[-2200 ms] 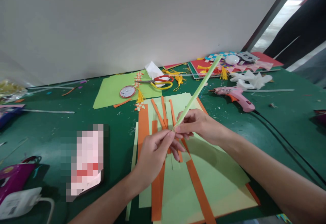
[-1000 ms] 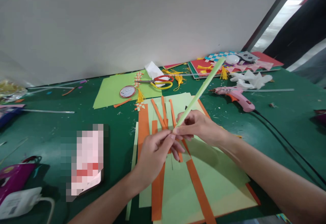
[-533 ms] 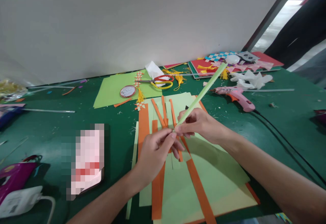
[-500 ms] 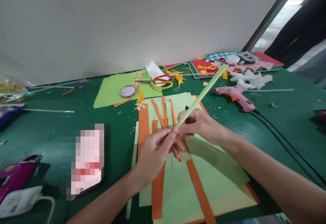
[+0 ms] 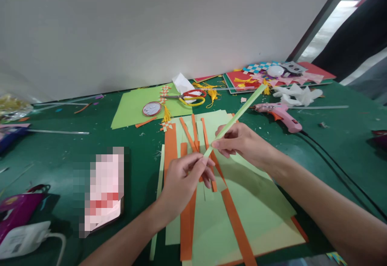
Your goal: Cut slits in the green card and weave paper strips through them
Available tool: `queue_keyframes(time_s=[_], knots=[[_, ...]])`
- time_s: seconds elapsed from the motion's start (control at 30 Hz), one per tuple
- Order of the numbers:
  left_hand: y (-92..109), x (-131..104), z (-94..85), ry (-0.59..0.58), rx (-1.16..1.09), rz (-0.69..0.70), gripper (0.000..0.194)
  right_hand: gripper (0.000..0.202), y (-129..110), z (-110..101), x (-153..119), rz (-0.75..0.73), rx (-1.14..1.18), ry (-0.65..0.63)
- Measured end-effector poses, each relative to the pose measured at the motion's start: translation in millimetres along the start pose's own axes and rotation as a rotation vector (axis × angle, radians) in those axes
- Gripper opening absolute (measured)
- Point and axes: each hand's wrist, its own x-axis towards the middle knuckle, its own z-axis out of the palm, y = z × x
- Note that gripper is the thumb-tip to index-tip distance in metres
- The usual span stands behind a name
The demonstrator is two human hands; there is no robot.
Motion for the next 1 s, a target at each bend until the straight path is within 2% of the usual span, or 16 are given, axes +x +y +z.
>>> queue_keyframes(time_s=[0.27,0.5,0.6,0.83,1.0], knots=[[-0.3,1.9,-0.7,-0.027,0.056,0.028,0.026,0.026,9.3,7.0,1.2,0.061,0.044,-0.127],[-0.4,-1.5,-0.9,0.002,0.08,0.017,0.026,0.034,-2.3,0.2,0.2,0.027,0.004,0.012],[-2.1,0.6,-0.9,-0.007,0.058,-0.014,0.025,0.033,-1.5,0.8,-0.4,0.036,0.023,-0.002],[-1.5,1.4,0.3,-0.028,0.038,-0.012,0.025,0.026,8.5,5.1,1.4,0.086,0.02,-0.148],[-1.1,-0.6,-0.5,-0.018,0.077,-0.018,0.026,0.03,0.0,1.0,-0.4,0.042,-0.009,-0.044]])
